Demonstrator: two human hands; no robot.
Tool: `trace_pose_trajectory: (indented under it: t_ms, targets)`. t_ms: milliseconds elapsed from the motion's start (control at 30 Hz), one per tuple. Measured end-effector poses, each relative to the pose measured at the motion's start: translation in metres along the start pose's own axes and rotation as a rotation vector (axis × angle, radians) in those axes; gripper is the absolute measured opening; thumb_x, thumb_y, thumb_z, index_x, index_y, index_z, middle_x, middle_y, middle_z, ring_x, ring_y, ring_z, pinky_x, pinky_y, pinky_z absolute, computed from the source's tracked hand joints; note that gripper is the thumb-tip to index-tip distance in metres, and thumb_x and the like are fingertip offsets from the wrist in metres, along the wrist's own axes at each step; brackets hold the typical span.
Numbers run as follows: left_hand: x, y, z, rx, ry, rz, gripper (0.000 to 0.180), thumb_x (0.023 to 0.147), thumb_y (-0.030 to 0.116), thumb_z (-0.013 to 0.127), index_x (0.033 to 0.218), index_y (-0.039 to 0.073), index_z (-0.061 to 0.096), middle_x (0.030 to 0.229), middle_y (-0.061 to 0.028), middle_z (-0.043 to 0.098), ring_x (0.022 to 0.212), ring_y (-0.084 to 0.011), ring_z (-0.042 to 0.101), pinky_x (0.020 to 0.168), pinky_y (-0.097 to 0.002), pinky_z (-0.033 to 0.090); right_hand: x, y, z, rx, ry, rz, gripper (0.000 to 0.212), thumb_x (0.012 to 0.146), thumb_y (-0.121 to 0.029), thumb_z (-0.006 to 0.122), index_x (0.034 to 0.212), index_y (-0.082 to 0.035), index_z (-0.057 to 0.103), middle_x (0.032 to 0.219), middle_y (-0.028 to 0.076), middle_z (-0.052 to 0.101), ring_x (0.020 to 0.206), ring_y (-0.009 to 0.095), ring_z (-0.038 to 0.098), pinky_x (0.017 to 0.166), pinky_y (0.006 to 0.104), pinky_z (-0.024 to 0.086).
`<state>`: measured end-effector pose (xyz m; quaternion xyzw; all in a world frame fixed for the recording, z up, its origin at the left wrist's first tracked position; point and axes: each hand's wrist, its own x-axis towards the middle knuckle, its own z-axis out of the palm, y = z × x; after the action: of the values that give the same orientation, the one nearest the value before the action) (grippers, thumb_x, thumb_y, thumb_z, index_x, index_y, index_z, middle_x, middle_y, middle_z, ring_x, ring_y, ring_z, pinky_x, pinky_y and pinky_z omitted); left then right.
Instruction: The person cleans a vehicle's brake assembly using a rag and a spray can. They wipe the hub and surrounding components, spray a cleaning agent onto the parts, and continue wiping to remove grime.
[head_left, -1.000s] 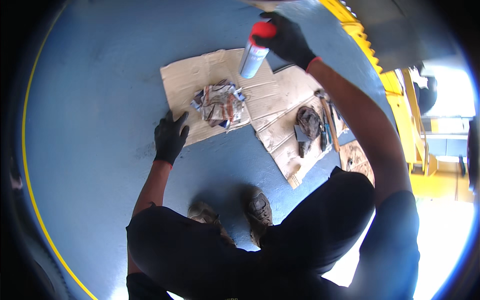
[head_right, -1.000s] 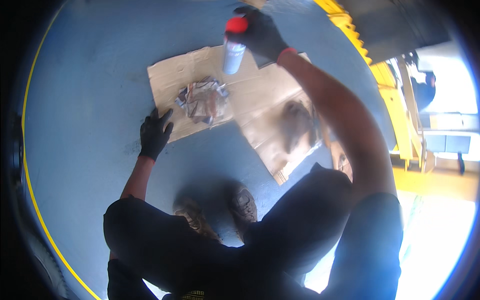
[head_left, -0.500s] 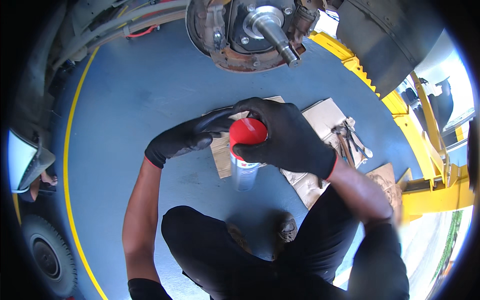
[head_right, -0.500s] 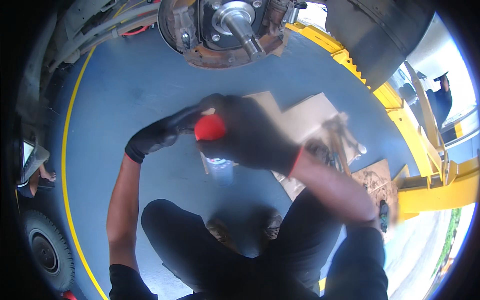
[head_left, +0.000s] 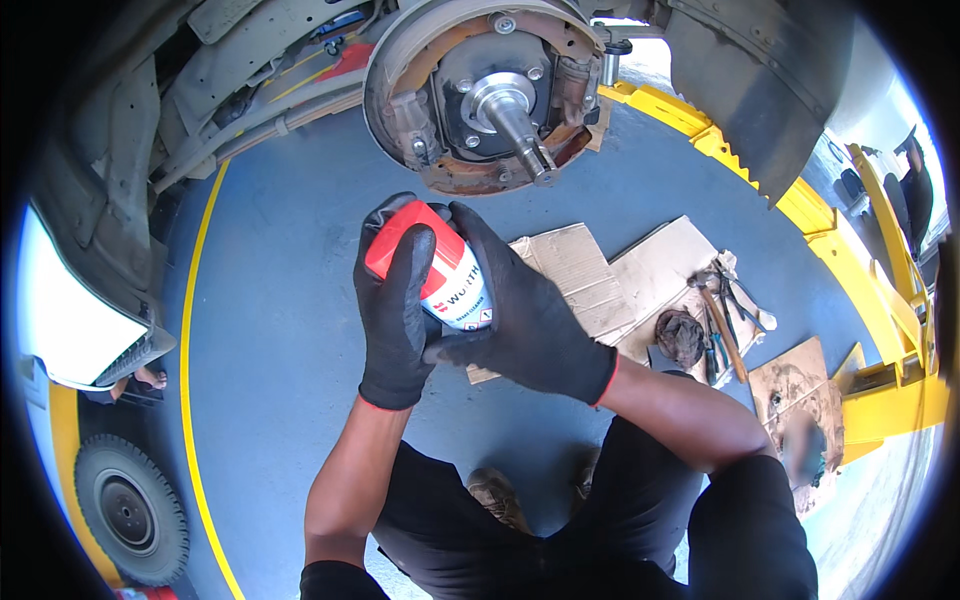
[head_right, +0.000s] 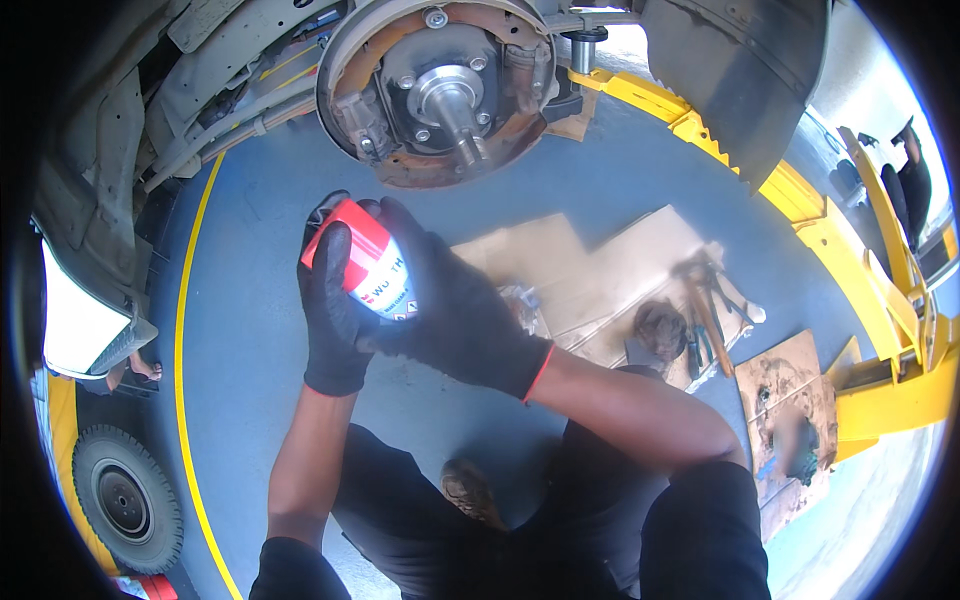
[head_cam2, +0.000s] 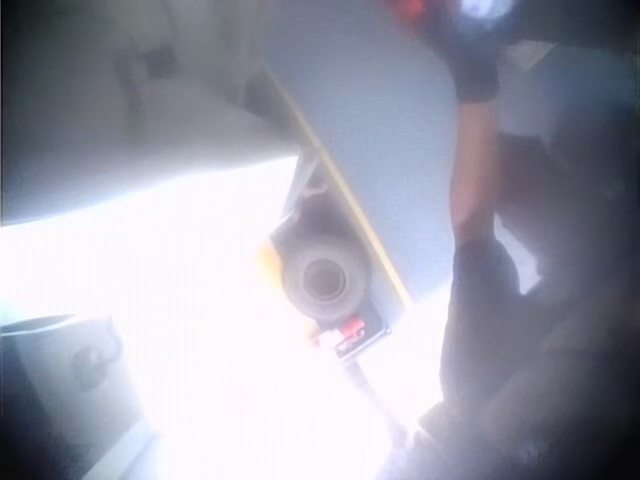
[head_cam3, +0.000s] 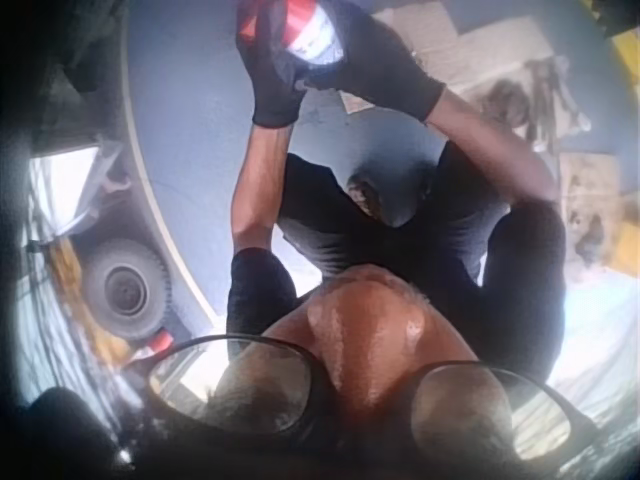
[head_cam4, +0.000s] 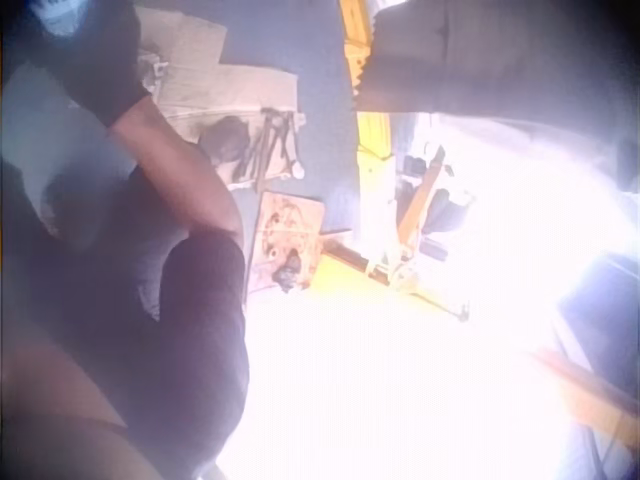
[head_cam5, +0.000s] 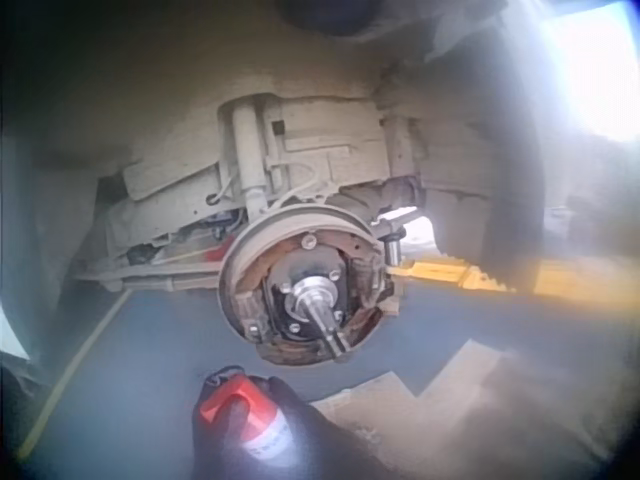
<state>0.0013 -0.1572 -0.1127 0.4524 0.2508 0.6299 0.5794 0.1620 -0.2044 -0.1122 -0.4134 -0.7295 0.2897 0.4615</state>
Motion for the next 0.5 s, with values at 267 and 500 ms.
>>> trace_pose_trajectory:
  t_ms: [267, 500]
  targets:
    - [-0.003, 0.001, 0.026, 0.18, -0.021, -0.027, 0.029, 0.106, 0.021, 0.07, 0.126, 0.001, 0.069, 0.11, -0.0061, 0.072, 0.098, -0.013, 0.069, 0.088, -0.0318, 0.058, -0.012, -0.005, -0.034, -0.051, -0.063, 0.064, 0.114, 0.079, -0.023, 0.096, 0.168, 0.0, 0.028, 0.134, 0.029, 0.069, 0.121, 0.046, 0.071, 0.1, 0.0493, 0.058]
    - [-0.002, 0.016, 0.037, 0.263, -0.086, 0.031, 0.025, 0.105, 0.02, 0.07, 0.119, -0.001, 0.069, 0.106, -0.0073, 0.073, 0.098, -0.0143, 0.069, 0.089, -0.032, 0.056, -0.017, -0.012, -0.04, -0.17, -0.031, -0.031, 0.114, 0.079, -0.022, 0.095, 0.167, 0.003, 0.027, 0.138, 0.03, 0.066, 0.12, 0.047, 0.071, 0.098, 0.0502, 0.059]
